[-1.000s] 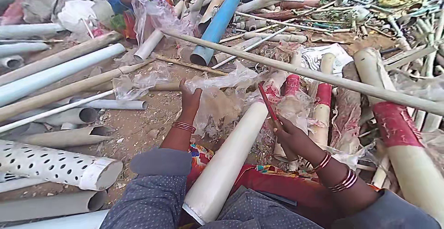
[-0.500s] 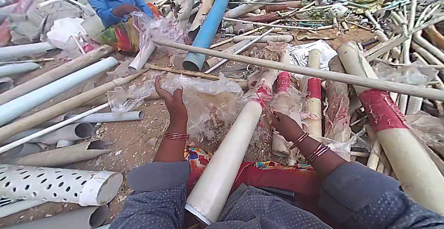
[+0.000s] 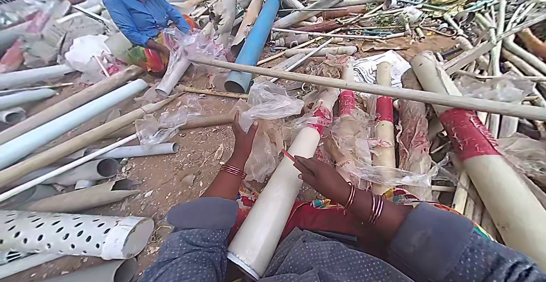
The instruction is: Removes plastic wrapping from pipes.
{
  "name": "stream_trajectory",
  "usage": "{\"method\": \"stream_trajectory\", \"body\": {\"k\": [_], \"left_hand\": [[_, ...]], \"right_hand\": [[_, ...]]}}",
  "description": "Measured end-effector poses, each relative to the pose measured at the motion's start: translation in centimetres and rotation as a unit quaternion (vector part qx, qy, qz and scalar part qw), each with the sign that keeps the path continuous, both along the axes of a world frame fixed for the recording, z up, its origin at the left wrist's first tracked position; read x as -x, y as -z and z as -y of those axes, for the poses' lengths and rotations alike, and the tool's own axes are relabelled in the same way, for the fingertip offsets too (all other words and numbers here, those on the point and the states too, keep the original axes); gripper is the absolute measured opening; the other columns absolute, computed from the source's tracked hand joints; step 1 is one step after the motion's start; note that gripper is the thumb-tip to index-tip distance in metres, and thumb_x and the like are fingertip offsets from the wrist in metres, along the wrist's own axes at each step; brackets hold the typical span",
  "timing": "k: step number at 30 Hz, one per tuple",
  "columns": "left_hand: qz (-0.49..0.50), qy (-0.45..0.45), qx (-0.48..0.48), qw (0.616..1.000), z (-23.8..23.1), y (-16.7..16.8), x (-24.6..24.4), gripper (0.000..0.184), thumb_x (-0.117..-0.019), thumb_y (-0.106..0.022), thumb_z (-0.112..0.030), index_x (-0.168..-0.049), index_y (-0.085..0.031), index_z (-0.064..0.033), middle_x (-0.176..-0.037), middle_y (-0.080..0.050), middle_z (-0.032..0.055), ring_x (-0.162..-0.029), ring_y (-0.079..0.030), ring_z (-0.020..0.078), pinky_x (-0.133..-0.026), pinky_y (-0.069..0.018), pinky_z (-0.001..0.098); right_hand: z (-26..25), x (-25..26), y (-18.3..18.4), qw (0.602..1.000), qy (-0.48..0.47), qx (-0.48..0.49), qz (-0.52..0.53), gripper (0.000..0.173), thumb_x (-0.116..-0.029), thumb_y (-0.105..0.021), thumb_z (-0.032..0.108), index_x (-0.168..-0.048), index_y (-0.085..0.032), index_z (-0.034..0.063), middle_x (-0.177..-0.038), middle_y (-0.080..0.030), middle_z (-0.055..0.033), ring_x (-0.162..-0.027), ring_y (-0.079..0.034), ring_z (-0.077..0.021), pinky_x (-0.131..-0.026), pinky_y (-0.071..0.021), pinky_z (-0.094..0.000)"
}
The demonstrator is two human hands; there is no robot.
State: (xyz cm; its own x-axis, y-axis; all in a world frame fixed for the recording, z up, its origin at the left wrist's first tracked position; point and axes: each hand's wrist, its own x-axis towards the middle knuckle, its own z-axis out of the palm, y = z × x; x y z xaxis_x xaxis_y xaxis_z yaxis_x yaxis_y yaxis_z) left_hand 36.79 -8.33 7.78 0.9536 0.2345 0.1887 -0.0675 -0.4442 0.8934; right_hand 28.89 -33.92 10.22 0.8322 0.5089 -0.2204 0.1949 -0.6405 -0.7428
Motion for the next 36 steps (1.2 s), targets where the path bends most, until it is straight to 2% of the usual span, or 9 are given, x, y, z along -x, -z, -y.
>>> {"method": "stream_trajectory", "body": {"k": [3, 6, 10, 16, 20, 24, 27, 31, 36], "left_hand": [[-0.044, 0.047, 0.018, 0.998, 0.5, -0.3, 0.0, 0.111, -0.0883, -0.079, -0.028, -0.163, -0.001, -0.0071, -0.165, -0.02, 0.0271, -0.149, -0.034, 0.0333, -0.119, -0.0342, 0.0474], [-0.054, 0.025, 0.032, 0.998, 1.0, -0.5, 0.1, 0.116, -0.083, -0.086, -0.02, -0.162, -0.003, -0.0054, -0.16, -0.033, 0.0255, -0.142, -0.044, 0.0292, -0.116, -0.0397, 0.0431], [-0.048, -0.052, 0.049, 0.996, 1.3, -0.6, 0.0, 0.106, -0.0848, -0.083, -0.015, -0.16, -0.009, 0.0008, -0.151, -0.045, 0.0254, -0.138, -0.05, 0.0256, -0.116, -0.0403, 0.0398], [0.073, -0.11, 0.083, 0.988, 0.0, -0.9, -0.7, 0.088, -0.0811, -0.076, 0.001, -0.153, -0.026, 0.0052, -0.145, -0.051, 0.0212, -0.131, -0.055, 0.0192, -0.11, -0.0453, 0.0334], [0.131, -0.212, 0.138, 0.959, -3.9, -2.5, -0.9, 0.093, -0.0879, -0.069, -0.001, -0.159, -0.009, 0.0, -0.159, -0.035, 0.0184, -0.144, -0.042, 0.0184, -0.117, -0.0387, 0.0312], [0.2, -0.279, 0.2, 0.917, -7.7, -4.4, 0.5, 0.081, -0.0931, -0.064, -0.005, -0.158, -0.017, -0.0029, -0.153, -0.043, 0.0158, -0.137, -0.05, 0.0196, -0.111, -0.0468, 0.0358], [0.262, -0.27, 0.267, 0.887, -9.3, -5.5, 1.7, 0.057, -0.1003, -0.055, -0.007, -0.152, -0.031, -0.0013, -0.143, -0.051, 0.0158, -0.128, -0.057, 0.0217, -0.105, -0.0509, 0.0393], [0.287, -0.221, 0.323, 0.874, -9.5, -6.5, 2.8, 0.033, -0.1058, -0.041, -0.012, -0.137, -0.046, -0.0032, -0.127, -0.06, 0.0106, -0.115, -0.062, 0.0183, -0.1, -0.0525, 0.0386], [0.263, -0.194, 0.317, 0.89, -7.5, -6.4, 2.6, 0.029, -0.1062, -0.038, -0.015, -0.131, -0.05, -0.0064, -0.118, -0.062, 0.005, -0.11, -0.063, 0.013, -0.097, -0.0532, 0.0345]], "right_hand": [[0.6, -0.1, -0.1, 1.0, -0.003, 0.013, 0.01, 0.055, -0.1052, -0.054, 0.017, -0.157, -0.04, 0.0067, -0.142, -0.056, -0.0219, -0.126, -0.058, -0.0349, -0.107, -0.045, -0.0476], [0.7, 0.2, -0.1, 0.999, -0.013, 0.024, 0.037, 0.054, -0.1049, -0.054, 0.017, -0.157, -0.041, 0.0062, -0.142, -0.057, -0.022, -0.125, -0.06, -0.0359, -0.105, -0.0469, -0.0486], [0.7, 0.6, -0.4, 0.997, -0.035, 0.025, 0.069, 0.053, -0.1045, -0.055, 0.015, -0.156, -0.043, 0.0063, -0.141, -0.058, -0.0235, -0.123, -0.062, -0.0381, -0.103, -0.0489, -0.05], [1.3, 0.3, -0.9, 0.998, -0.037, 0.007, 0.053, 0.053, -0.1041, -0.056, 0.015, -0.156, -0.044, 0.0091, -0.14, -0.057, -0.0237, -0.122, -0.061, -0.0379, -0.102, -0.0482, -0.0504], [1.9, -0.5, -1.1, 1.0, 0.013, 0.005, 0.016, 0.053, -0.1051, -0.055, 0.018, -0.156, -0.043, 0.0098, -0.143, -0.056, -0.0212, -0.126, -0.059, -0.0349, -0.106, -0.0456, -0.0492], [2.7, -2.1, -0.6, 0.997, 0.07, 0.03, -0.023, 0.051, -0.1059, -0.055, 0.022, -0.154, -0.045, 0.0085, -0.135, -0.059, -0.0219, -0.12, -0.061, -0.0353, -0.104, -0.0463, -0.0507], [3.0, -2.8, -0.2, 0.994, 0.083, 0.058, -0.046, 0.05, -0.106, -0.055, 0.022, -0.153, -0.046, 0.0082, -0.133, -0.06, -0.0222, -0.118, -0.061, -0.0358, -0.102, -0.0463, -0.0521], [2.8, -2.9, 0.1, 0.991, 0.077, 0.09, -0.061, 0.049, -0.1068, -0.053, 0.022, -0.153, -0.046, 0.0065, -0.135, -0.06, -0.023, -0.119, -0.061, -0.0362, -0.103, -0.0453, -0.0522], [2.3, -2.4, -0.2, 0.993, 0.066, 0.08, -0.055, 0.052, -0.1073, -0.052, 0.023, -0.156, -0.042, 0.0071, -0.136, -0.059, -0.0232, -0.12, -0.06, -0.0361, -0.104, -0.0448, -0.0512]]}}
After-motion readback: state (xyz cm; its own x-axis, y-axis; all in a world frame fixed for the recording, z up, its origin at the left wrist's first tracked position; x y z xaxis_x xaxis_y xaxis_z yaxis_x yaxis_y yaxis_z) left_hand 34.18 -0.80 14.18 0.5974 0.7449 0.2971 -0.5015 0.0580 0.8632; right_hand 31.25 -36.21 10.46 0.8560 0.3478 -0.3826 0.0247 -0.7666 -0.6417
